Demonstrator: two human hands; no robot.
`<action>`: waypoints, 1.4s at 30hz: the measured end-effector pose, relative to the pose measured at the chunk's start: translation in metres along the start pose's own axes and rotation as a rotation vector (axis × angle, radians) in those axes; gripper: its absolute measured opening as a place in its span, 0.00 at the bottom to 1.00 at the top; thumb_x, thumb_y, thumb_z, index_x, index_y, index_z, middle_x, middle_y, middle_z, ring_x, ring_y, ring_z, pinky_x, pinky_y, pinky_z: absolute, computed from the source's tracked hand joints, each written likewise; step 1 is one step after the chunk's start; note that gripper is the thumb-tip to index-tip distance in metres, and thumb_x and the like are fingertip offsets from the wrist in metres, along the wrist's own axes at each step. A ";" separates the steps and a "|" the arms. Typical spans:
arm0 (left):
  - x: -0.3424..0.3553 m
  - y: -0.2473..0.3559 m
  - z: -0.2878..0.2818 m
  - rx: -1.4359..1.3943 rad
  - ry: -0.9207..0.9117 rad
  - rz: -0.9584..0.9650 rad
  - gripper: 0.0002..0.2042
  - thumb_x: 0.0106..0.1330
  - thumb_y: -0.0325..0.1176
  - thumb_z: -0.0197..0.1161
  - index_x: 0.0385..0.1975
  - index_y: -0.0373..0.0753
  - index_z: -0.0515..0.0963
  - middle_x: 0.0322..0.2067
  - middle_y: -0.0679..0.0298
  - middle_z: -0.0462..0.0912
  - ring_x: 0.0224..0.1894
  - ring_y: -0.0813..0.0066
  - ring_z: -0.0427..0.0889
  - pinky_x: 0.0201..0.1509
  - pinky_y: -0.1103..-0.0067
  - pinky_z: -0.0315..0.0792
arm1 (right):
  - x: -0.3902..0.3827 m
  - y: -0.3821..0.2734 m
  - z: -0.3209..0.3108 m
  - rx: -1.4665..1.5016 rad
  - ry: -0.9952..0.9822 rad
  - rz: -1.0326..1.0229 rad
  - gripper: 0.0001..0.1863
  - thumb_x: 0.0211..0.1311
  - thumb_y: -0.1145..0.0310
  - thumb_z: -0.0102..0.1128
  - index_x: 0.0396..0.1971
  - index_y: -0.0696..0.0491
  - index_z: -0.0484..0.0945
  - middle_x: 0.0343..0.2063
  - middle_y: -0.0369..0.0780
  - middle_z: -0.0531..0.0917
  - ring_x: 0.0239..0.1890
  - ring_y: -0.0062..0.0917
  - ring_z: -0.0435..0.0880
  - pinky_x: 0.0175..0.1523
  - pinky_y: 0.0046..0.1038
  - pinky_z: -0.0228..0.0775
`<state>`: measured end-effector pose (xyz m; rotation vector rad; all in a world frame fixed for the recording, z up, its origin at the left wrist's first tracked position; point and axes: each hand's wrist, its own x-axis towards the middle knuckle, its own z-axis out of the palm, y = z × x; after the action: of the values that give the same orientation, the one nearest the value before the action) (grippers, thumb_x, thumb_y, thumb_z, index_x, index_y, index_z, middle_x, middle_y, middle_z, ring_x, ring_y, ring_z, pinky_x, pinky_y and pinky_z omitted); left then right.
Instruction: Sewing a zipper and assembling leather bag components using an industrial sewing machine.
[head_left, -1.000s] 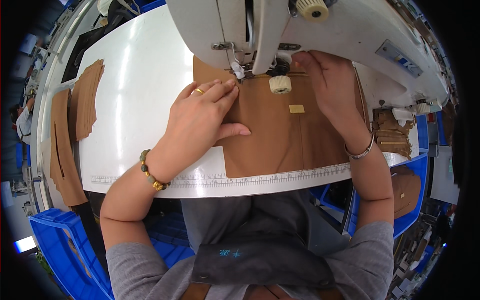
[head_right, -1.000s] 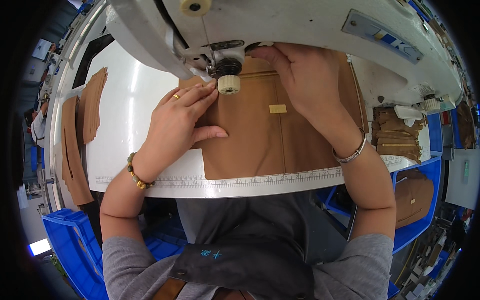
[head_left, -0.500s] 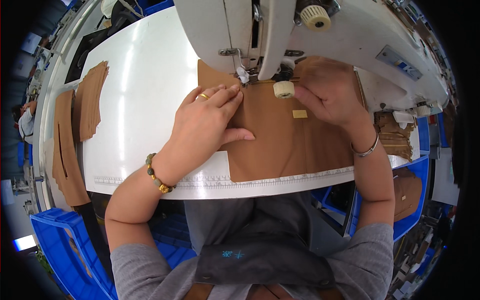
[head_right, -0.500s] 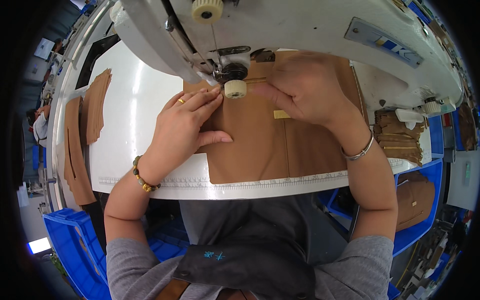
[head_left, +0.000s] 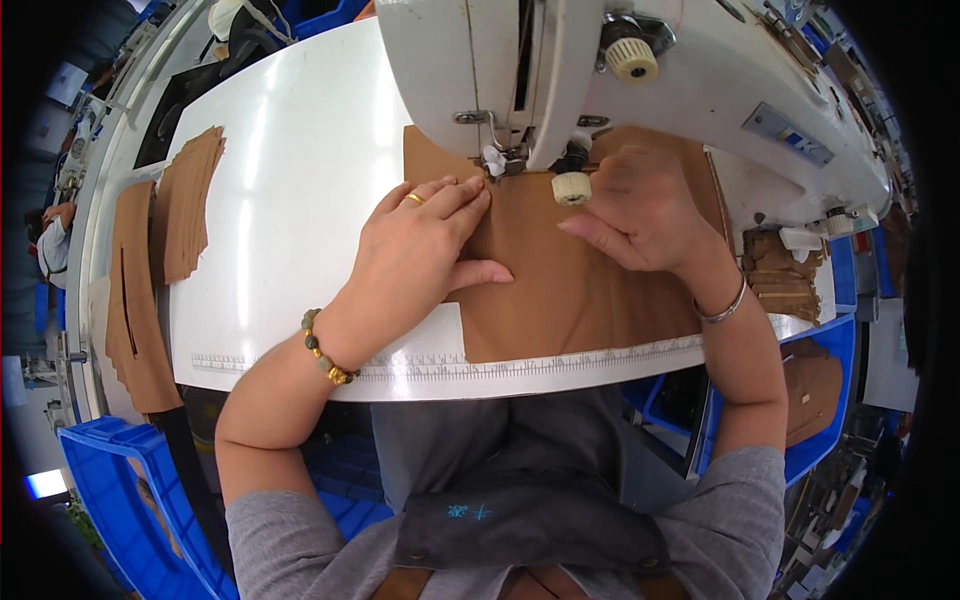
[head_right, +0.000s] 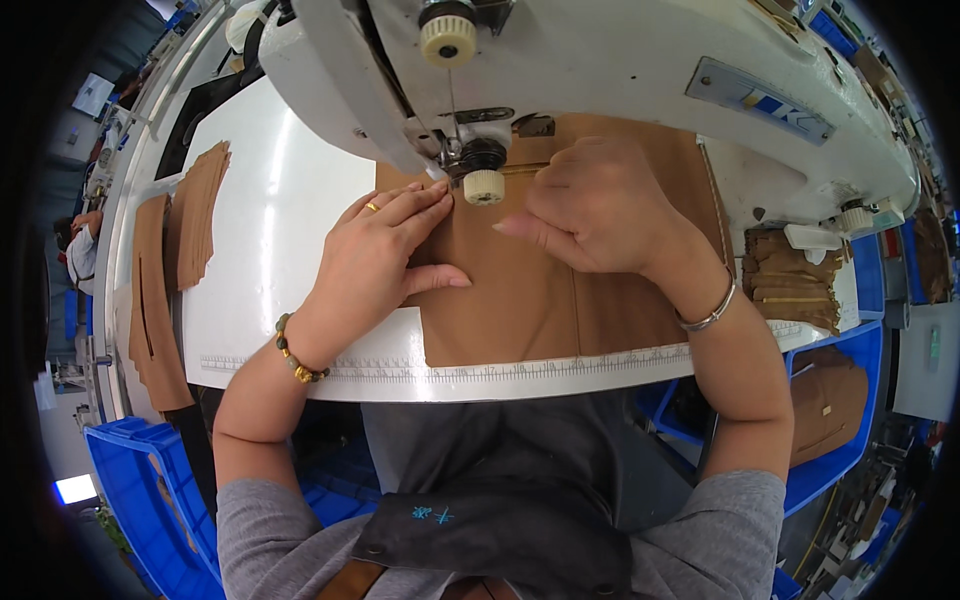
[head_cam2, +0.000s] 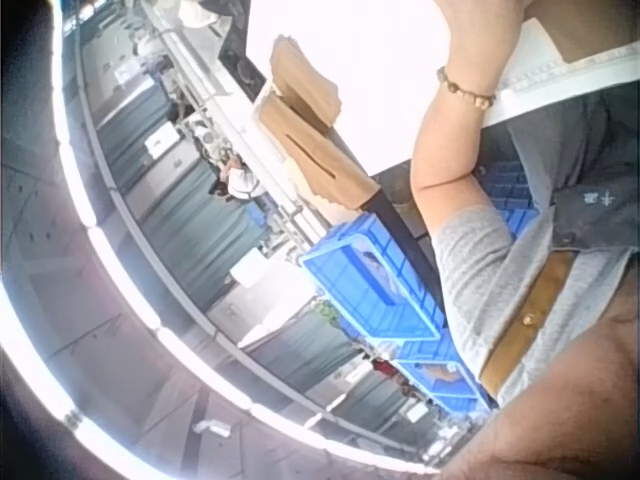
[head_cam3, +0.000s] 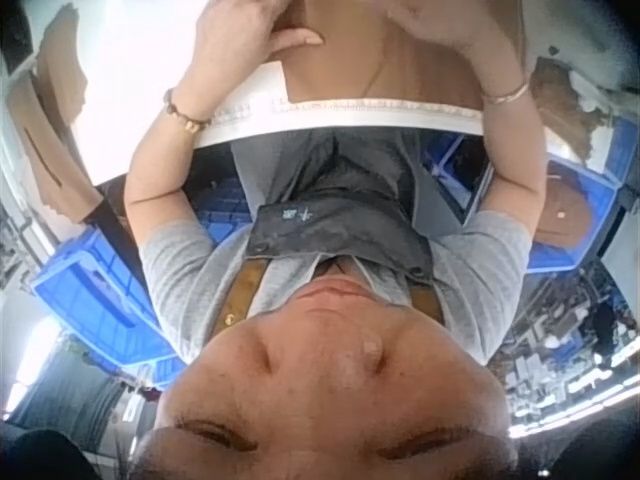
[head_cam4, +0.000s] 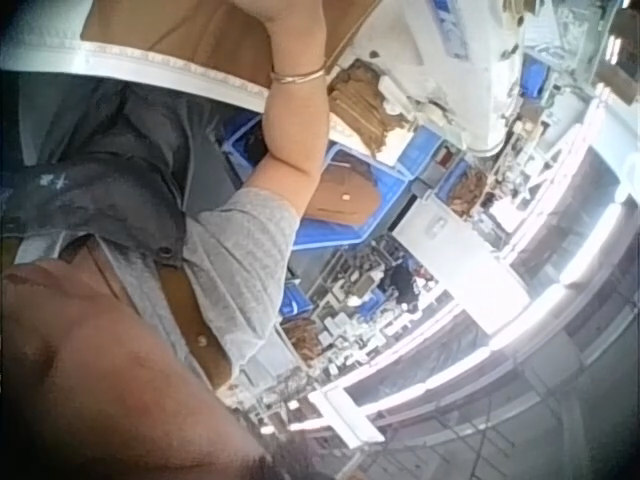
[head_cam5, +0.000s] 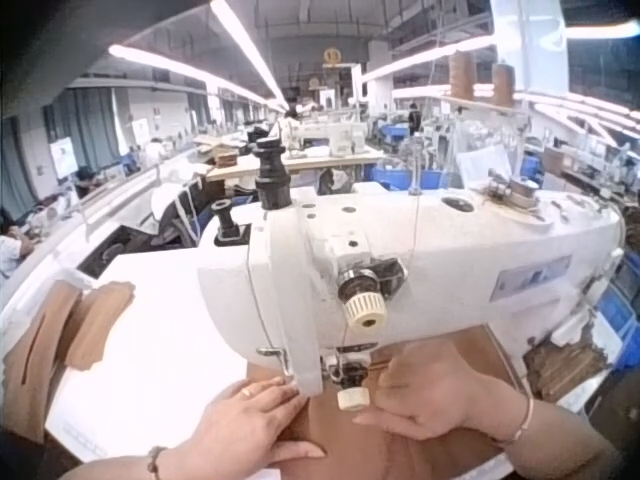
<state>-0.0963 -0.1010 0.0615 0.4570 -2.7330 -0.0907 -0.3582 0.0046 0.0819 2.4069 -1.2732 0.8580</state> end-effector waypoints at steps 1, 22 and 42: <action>0.000 -0.001 0.000 -0.008 -0.002 -0.004 0.38 0.54 0.59 0.74 0.57 0.33 0.84 0.61 0.61 0.84 0.62 0.59 0.82 0.64 0.68 0.75 | 0.000 -0.001 0.000 0.000 -0.020 0.005 0.26 0.60 0.55 0.75 0.11 0.48 0.69 0.13 0.36 0.72 0.19 0.32 0.75 0.26 0.36 0.66; -0.005 0.012 -0.006 -0.245 -0.118 -0.027 0.23 0.67 0.36 0.68 0.61 0.40 0.82 0.60 0.62 0.85 0.65 0.57 0.80 0.72 0.61 0.71 | 0.069 -0.144 0.033 0.332 0.299 0.599 0.63 0.63 0.52 0.75 0.80 0.67 0.37 0.51 0.44 0.84 0.37 0.33 0.89 0.38 0.31 0.81; -0.022 0.020 -0.026 -0.176 -0.146 0.187 0.23 0.70 0.40 0.63 0.63 0.38 0.80 0.63 0.58 0.82 0.68 0.54 0.78 0.72 0.59 0.71 | 0.084 -0.163 0.028 0.994 0.522 0.549 0.16 0.61 0.66 0.75 0.44 0.55 0.81 0.25 0.41 0.84 0.22 0.27 0.82 0.28 0.25 0.73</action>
<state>-0.0735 -0.0754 0.0810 0.1494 -2.8621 -0.3240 -0.1775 0.0282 0.1162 2.0827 -1.4922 2.5687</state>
